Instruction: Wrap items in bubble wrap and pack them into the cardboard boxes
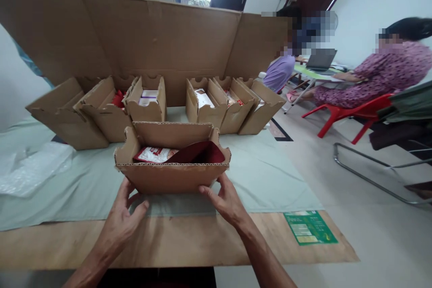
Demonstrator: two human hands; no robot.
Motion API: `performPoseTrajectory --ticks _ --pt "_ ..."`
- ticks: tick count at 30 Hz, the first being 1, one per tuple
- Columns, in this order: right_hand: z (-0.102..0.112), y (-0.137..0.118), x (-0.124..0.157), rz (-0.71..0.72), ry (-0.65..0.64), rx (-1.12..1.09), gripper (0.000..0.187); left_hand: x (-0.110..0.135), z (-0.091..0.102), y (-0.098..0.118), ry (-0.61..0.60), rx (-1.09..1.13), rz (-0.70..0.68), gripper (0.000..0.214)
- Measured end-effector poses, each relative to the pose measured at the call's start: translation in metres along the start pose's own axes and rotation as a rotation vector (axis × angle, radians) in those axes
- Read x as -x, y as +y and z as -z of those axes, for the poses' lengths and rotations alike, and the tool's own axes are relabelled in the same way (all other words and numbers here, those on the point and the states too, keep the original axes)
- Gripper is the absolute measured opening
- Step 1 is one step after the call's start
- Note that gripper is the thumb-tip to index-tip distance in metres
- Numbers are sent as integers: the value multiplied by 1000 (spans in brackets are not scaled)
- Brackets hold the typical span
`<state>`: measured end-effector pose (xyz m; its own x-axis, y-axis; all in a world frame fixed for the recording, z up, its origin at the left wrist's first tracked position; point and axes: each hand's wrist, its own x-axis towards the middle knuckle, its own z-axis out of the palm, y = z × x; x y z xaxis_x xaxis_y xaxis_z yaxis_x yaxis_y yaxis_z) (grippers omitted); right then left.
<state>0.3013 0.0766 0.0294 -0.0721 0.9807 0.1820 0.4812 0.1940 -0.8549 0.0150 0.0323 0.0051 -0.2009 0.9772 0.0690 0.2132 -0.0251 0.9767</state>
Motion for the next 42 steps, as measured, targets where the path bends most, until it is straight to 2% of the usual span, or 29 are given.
performPoseTrajectory --ticks 5,12,15,23,28,32,34,36,38,42 --pt "-1 4 5 6 1 17 41 -2 -6 -1 -30 33 -53 74" --pt "-11 -4 -25 88 53 -23 44 -22 -4 20 68 103 -61 66" --pt "-14 -8 -29 101 73 -29 41 -28 -1 26 84 105 -75 65" --pt "-16 7 -11 45 79 19 48 -12 6 4 37 89 -15 66" --pt "-13 12 -47 62 83 -14 46 -47 -1 14 -52 85 -87 79" --pt "-21 16 -72 67 170 -7 51 -76 0 16 -89 -16 -161 91" --pt "-23 22 -69 25 216 26 61 -81 17 9 -34 -176 -218 87" --pt "-19 32 -57 -39 244 85 66 -82 49 -1 92 -419 -278 72" --pt "-11 43 -43 -96 244 145 64 -86 94 -10 264 -700 -301 53" --pt "-5 51 -31 -101 179 202 49 -110 184 -19 468 -848 -194 41"
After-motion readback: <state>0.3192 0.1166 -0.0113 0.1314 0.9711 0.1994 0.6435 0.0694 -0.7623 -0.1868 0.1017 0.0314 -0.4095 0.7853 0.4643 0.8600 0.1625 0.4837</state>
